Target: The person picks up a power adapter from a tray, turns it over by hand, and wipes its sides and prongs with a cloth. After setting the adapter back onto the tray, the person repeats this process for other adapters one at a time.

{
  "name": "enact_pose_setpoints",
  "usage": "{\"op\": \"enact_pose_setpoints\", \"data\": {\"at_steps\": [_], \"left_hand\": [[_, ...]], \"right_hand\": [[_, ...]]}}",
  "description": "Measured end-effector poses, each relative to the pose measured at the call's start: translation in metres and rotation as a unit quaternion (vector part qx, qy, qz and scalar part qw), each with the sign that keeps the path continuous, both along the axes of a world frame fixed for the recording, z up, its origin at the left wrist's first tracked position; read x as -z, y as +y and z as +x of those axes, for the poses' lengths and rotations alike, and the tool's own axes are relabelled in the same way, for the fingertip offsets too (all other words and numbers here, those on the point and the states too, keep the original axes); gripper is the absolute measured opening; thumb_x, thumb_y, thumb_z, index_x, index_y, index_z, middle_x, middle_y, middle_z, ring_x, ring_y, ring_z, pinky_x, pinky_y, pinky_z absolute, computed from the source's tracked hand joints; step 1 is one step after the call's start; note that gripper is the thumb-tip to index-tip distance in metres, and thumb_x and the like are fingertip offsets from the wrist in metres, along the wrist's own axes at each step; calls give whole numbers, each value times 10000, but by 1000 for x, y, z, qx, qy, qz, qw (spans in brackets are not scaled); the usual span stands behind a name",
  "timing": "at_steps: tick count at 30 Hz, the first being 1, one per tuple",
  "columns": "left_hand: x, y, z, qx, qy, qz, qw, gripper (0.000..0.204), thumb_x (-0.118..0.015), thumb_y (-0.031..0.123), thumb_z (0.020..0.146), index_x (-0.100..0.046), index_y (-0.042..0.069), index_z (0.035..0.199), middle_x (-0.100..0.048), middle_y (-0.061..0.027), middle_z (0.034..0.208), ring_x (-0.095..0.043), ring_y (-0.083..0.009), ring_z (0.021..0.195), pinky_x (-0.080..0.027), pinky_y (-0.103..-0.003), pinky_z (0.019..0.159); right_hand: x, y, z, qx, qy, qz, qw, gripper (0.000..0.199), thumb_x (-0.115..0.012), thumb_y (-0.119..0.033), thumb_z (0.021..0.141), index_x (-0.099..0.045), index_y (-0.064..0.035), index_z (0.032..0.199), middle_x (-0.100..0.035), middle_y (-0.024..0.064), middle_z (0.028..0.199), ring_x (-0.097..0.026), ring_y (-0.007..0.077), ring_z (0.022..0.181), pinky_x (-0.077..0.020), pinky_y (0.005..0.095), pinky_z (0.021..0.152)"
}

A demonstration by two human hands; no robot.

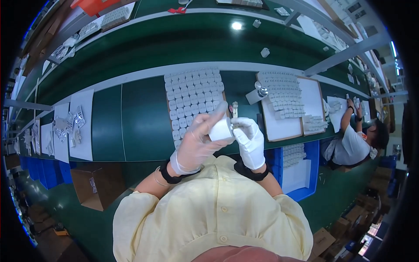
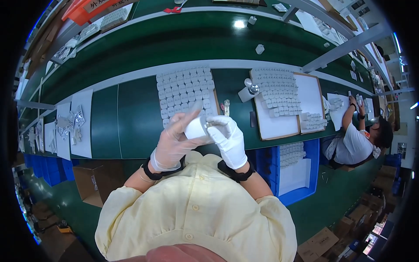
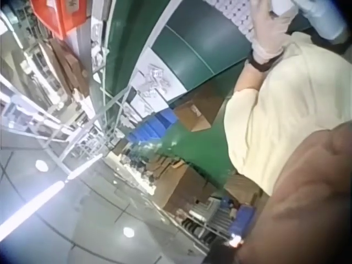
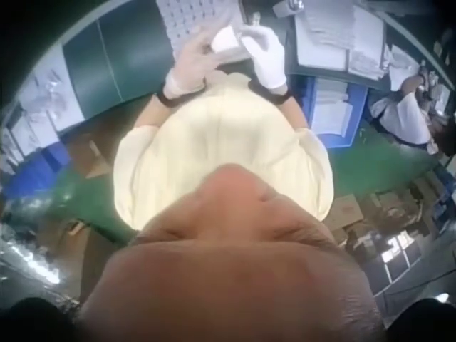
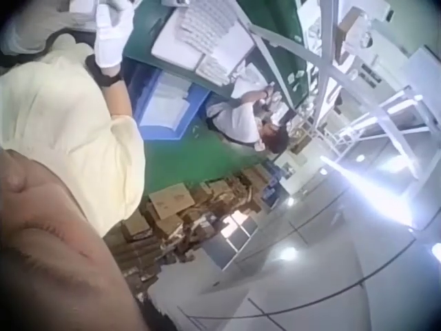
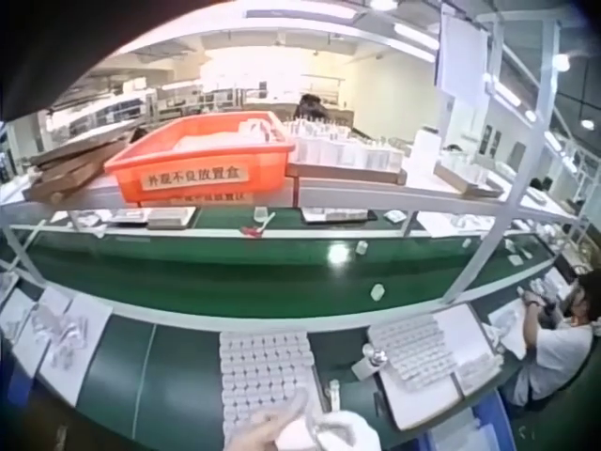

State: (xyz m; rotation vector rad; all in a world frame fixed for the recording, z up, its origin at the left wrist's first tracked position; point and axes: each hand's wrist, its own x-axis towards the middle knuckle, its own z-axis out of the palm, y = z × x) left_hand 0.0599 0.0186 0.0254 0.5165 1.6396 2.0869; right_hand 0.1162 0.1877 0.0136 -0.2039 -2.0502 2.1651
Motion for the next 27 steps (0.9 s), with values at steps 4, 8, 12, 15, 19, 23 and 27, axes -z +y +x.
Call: {"op": "enact_pose_setpoints", "data": {"at_steps": [4,8,12,15,19,23,27], "left_hand": [[-1,0,1,19,12,-33,999,683,-741,9,810,-465,98,1429,-444,-45,1129,-524,-137,1044,-463,-256,940],[3,-1,-2,1,54,-47,997,660,-754,11,794,-504,92,1399,-483,-53,1109,-528,-151,1039,-482,-269,877],[8,-2,-4,-15,248,-155,956,647,-722,-29,794,-494,60,1393,-502,-82,1177,-531,-166,1057,-466,-268,912],[8,1,-12,-5,100,-209,973,583,-739,24,804,-522,20,1344,-542,-95,1143,-576,-177,962,-499,-266,829],[37,-7,-33,-146,-179,87,969,481,-702,97,866,-538,-14,1305,-545,-99,1169,-600,-161,874,-511,-259,748],[33,-35,-56,-268,-166,-22,949,364,-651,99,910,-565,-57,1227,-602,-80,1040,-587,-103,813,-483,-227,681],[53,-74,-55,-196,-179,-69,962,297,-609,136,944,-598,-38,1185,-603,-20,875,-538,-66,715,-443,-211,623]], "right_hand": [[9,5,-1,22,9,95,995,292,-604,-131,933,-579,-14,1199,-594,85,1120,-567,150,999,-453,263,868],[5,-4,-10,46,42,-54,997,209,-639,-109,916,-610,-22,1104,-625,94,1050,-595,157,945,-492,300,822],[-5,-10,-24,5,92,192,977,171,-657,-148,911,-613,-37,1033,-629,61,967,-607,159,863,-493,297,781],[13,-7,-46,-33,153,346,925,204,-688,-164,884,-601,-39,1019,-627,34,873,-607,147,815,-495,288,725],[49,5,-117,-20,-63,122,990,212,-704,-150,858,-608,-29,1004,-632,30,836,-620,139,796,-494,287,674],[89,40,-228,69,-5,85,994,130,-675,-103,837,-654,-23,937,-640,47,791,-609,157,651,-496,305,570],[161,105,-337,167,-45,407,897,211,-605,-81,828,-674,-15,1016,-678,223,950,-677,313,799,-542,379,708]]}}
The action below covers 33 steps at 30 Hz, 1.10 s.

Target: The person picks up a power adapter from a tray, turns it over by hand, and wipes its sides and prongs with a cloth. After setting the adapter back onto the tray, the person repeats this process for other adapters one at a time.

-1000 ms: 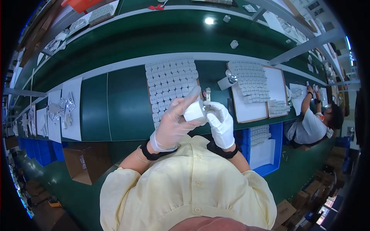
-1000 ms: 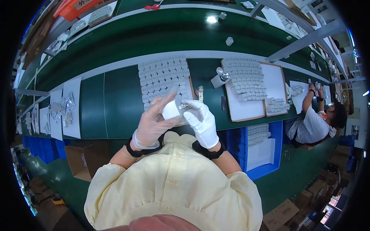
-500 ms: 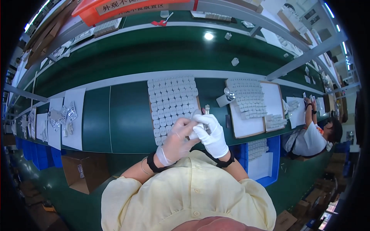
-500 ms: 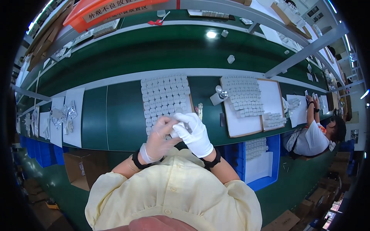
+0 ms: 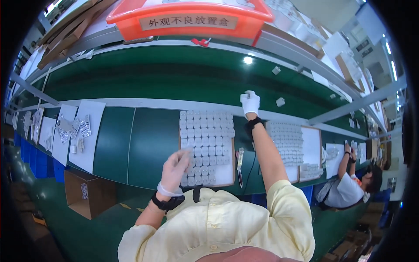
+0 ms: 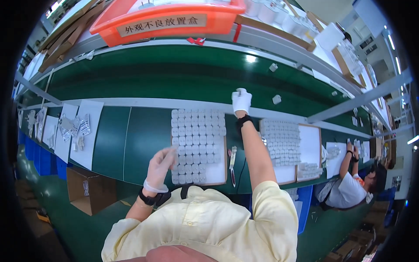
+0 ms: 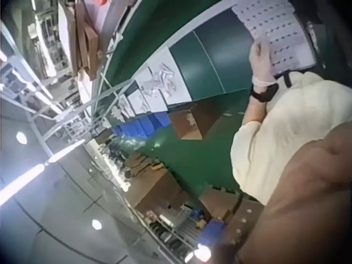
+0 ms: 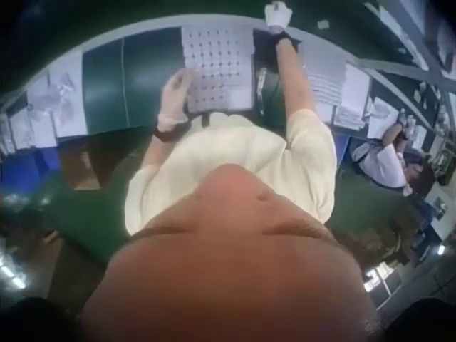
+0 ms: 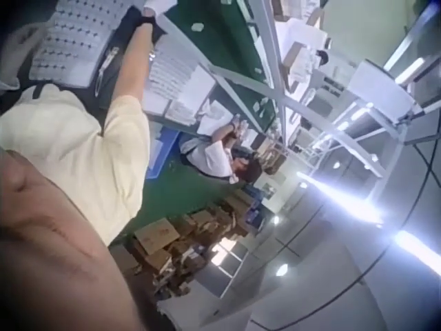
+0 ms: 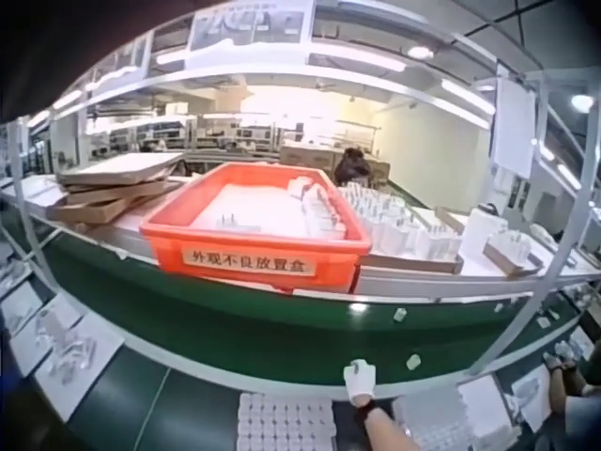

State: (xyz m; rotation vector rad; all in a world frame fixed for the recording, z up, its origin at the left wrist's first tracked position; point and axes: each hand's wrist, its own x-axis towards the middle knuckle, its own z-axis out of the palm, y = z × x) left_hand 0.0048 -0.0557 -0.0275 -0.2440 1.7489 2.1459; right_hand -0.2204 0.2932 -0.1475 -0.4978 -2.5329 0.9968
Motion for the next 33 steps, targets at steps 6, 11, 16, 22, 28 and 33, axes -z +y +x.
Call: {"op": "enact_pose_setpoints", "data": {"at_steps": [6,11,16,22,28,33], "left_hand": [[6,-9,17,-63,-38,-71,995,236,-582,166,969,-622,-19,1109,-592,8,801,-513,-53,686,-425,-203,607],[21,4,2,-33,-47,-71,996,231,-577,175,975,-628,-19,1089,-583,13,780,-498,-47,664,-414,-199,599],[22,8,-3,-38,-54,-92,994,231,-566,180,983,-635,-15,1086,-582,16,787,-497,-47,673,-415,-200,608],[22,12,-4,-6,24,-102,994,238,-561,181,984,-643,-10,1099,-579,21,793,-498,-44,689,-415,-203,617],[8,25,11,64,8,-103,993,253,-565,180,977,-641,-15,1119,-576,24,796,-509,-48,709,-417,-199,628],[6,39,26,96,3,-104,990,264,-612,160,942,-637,8,1156,-603,-18,888,-539,-75,755,-443,-215,671]], "right_hand": [[72,39,-57,54,-96,122,986,231,-610,-170,840,-681,-38,1016,-667,230,938,-646,399,902,-533,463,778],[79,52,-66,97,-111,171,974,204,-582,-198,861,-670,-36,948,-659,219,901,-635,420,905,-526,478,798],[-25,-36,25,-81,-66,235,966,157,-576,-189,842,-639,-49,879,-636,190,877,-638,378,894,-537,478,744],[-76,-83,200,-287,-337,185,877,192,-591,-160,785,-647,-83,951,-636,181,895,-640,372,904,-534,479,741],[7,-99,251,-221,-237,127,937,342,-644,-134,775,-572,-117,1110,-586,187,1077,-615,399,934,-534,466,774],[14,-85,265,-193,-246,95,945,335,-664,-162,806,-546,-94,1112,-592,144,1063,-625,349,932,-534,432,752]]}}
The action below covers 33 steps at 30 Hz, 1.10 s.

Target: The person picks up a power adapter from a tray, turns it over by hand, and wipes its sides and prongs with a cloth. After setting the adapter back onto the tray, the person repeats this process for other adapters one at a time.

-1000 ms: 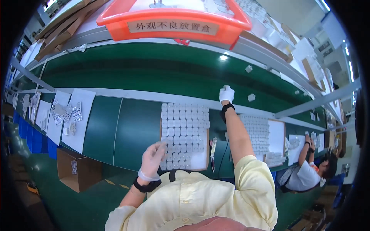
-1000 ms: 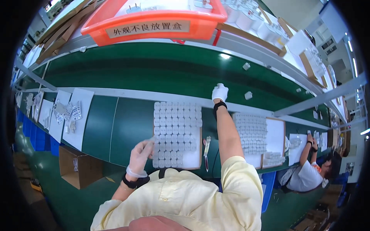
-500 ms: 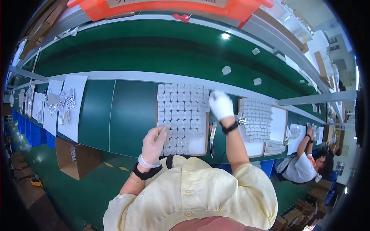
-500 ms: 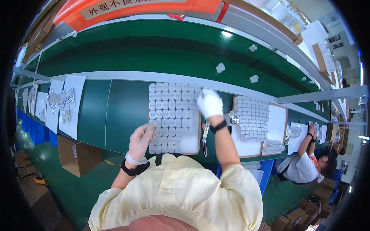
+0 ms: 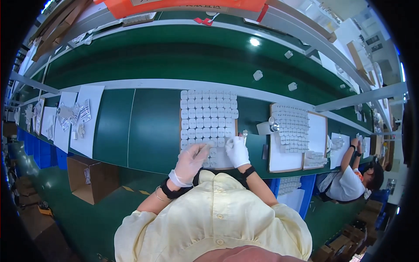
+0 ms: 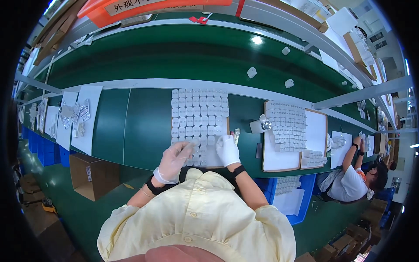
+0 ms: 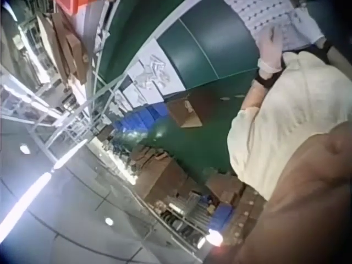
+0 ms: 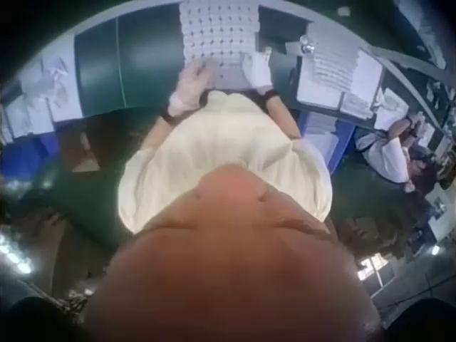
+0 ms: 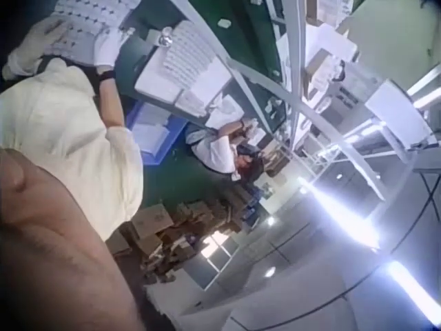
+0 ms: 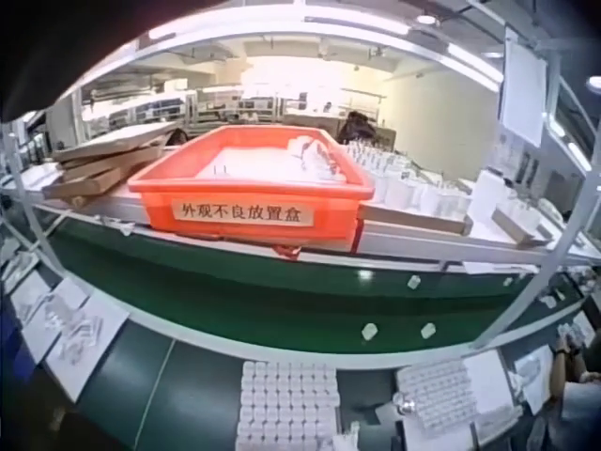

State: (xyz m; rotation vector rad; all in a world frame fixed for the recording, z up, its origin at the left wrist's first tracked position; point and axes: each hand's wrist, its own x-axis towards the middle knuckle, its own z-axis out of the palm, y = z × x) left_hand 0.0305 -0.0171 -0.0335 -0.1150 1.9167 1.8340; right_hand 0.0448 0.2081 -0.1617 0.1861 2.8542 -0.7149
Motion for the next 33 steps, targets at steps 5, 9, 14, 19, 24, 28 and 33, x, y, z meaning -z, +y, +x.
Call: {"op": "enact_pose_setpoints", "data": {"at_steps": [5,9,14,19,24,28,33], "left_hand": [[-28,25,8,23,197,-70,978,437,-690,122,871,-572,52,1285,-584,-97,1133,-577,-146,943,-471,-261,814],[-50,40,1,104,274,12,956,630,-729,101,822,-466,73,1394,-485,-137,1350,-523,-220,1174,-441,-315,961],[-59,38,3,159,226,86,957,733,-731,80,802,-392,84,1451,-327,-164,1516,-422,-294,1346,-364,-370,1077],[-65,34,4,171,264,34,949,727,-720,58,794,-404,90,1448,-325,-163,1519,-446,-285,1330,-366,-365,1074],[-73,30,0,209,244,43,946,665,-707,32,782,-478,94,1403,-305,-172,1533,-424,-266,1348,-367,-360,1074],[-69,25,-4,240,194,79,948,649,-708,15,767,-504,88,1379,-296,-172,1538,-356,-274,1397,-359,-368,1084],[-48,25,-4,209,126,235,941,699,-749,-20,712,-524,76,1367,-289,-171,1545,-320,-275,1419,-344,-390,1093]], "right_hand": [[-92,-8,13,160,59,-421,891,223,-600,-210,899,-510,-75,1053,-571,109,969,-636,238,880,-527,376,764],[-147,-26,16,209,-31,-807,551,167,-492,-245,994,-498,-89,1051,-576,66,953,-617,175,872,-509,322,762],[-150,-31,21,101,-24,-821,561,261,-369,-308,1052,-500,-89,1109,-592,60,988,-606,141,870,-493,288,767],[-167,-42,25,150,-5,-695,704,355,-331,-375,1058,-486,-83,1186,-591,48,987,-589,115,870,-481,267,765],[-162,-42,27,168,6,-690,704,364,-477,-364,1005,-486,-82,1234,-590,41,1057,-595,135,905,-502,290,738],[-164,-31,25,89,-91,-656,744,409,-584,-312,959,-460,-61,1257,-565,41,1093,-558,119,975,-473,269,806],[-196,-36,24,-26,8,-538,842,493,-725,-185,844,-478,-64,1253,-563,41,1121,-561,123,1008,-481,272,837]]}}
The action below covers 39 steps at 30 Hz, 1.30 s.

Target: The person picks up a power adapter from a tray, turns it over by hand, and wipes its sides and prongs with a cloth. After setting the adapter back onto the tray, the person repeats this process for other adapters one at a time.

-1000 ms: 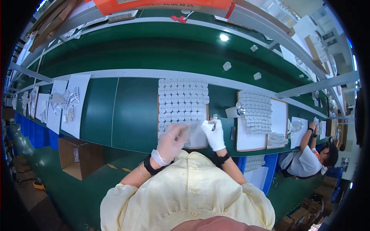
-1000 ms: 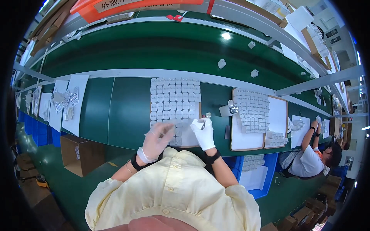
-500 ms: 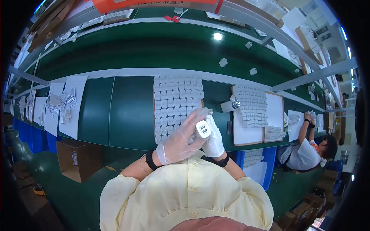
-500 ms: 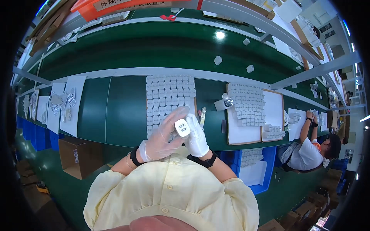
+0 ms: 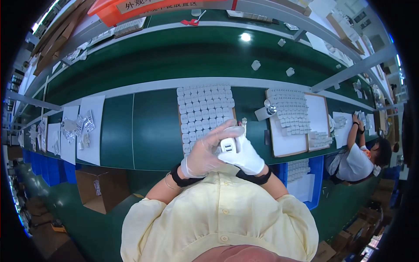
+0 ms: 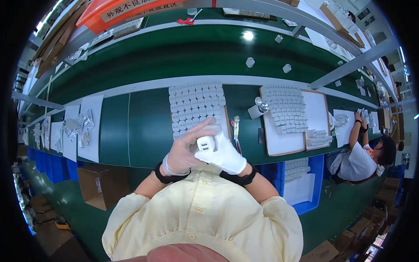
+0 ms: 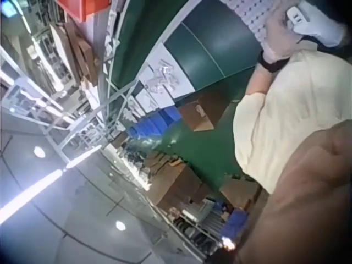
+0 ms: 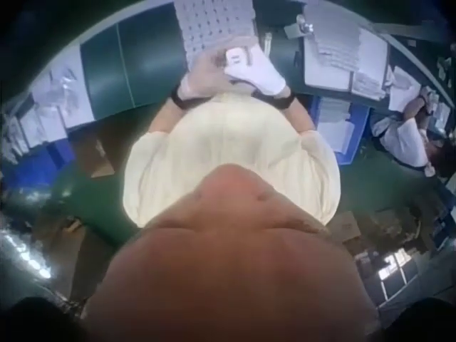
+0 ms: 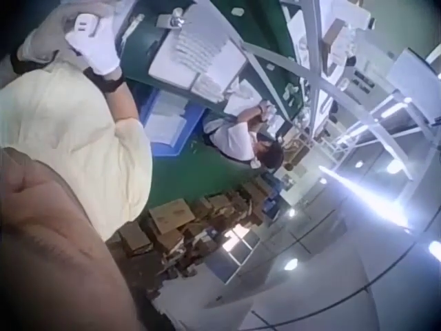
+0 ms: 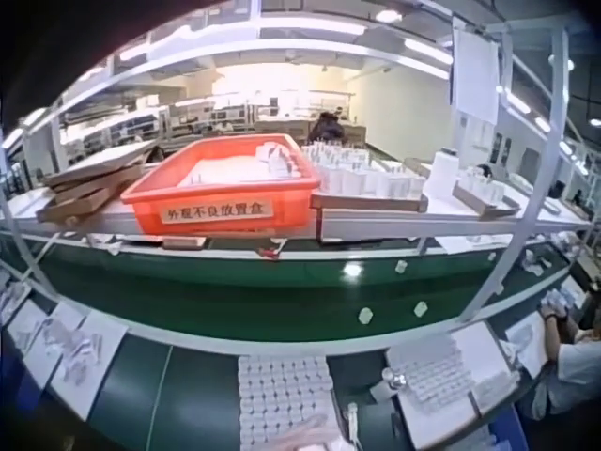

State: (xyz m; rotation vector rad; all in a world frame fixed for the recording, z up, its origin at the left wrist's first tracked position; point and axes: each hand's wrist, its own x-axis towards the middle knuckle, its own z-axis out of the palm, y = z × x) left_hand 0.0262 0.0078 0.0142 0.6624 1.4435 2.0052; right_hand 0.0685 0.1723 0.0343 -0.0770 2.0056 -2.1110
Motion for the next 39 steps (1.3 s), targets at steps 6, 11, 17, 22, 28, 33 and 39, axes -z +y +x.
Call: {"op": "enact_pose_setpoints", "data": {"at_steps": [6,11,17,22,28,33,39], "left_hand": [[-8,4,3,0,-67,54,996,728,-802,80,725,-500,65,1387,-273,-185,1551,-316,-247,1420,-341,-392,1090],[-33,7,7,-23,-109,48,993,636,-670,254,874,-415,60,1423,-483,-131,1355,-480,-197,1231,-422,-316,992],[-42,2,4,46,-144,-196,969,606,-440,463,997,-367,45,1428,-543,-95,1187,-562,-135,989,-453,-261,857],[-40,10,23,-21,-44,-56,997,544,-444,370,1003,-387,17,1413,-539,-105,1154,-550,-165,942,-463,-301,836],[-19,5,21,7,371,-181,911,608,-552,133,926,-303,-2,1465,-505,-134,1248,-507,-223,1092,-402,-321,949],[-20,14,24,-57,448,-143,881,747,-616,10,844,-256,-3,1498,-494,-150,1311,-492,-248,1164,-367,-332,1007],[-25,17,26,-42,1,-1,999,691,-599,32,874,-296,10,1494,-489,-151,1281,-541,-218,1024,-462,-320,879]], "right_hand": [[-11,8,7,40,-39,-49,997,486,-756,-142,804,-519,-75,1223,-590,71,1094,-596,167,988,-509,311,833],[0,14,15,83,206,130,966,489,-772,-176,801,-531,-81,1216,-595,120,1118,-628,233,955,-521,343,808],[9,9,19,120,305,213,920,526,-811,-204,773,-521,-44,1182,-641,129,1074,-656,230,927,-529,329,782],[12,8,32,144,249,135,948,475,-771,-208,825,-504,-32,1176,-644,105,1022,-657,176,865,-530,294,735],[6,8,41,193,100,-6,976,356,-727,-200,871,-542,-43,1131,-649,88,1010,-633,138,889,-517,285,746],[-1,15,38,204,-20,-87,975,355,-742,-170,857,-548,-33,1121,-643,81,1043,-622,112,919,-521,277,767],[-4,15,43,204,92,-12,975,407,-785,-148,816,-559,-35,1136,-635,79,1075,-621,130,946,-517,278,806]]}}
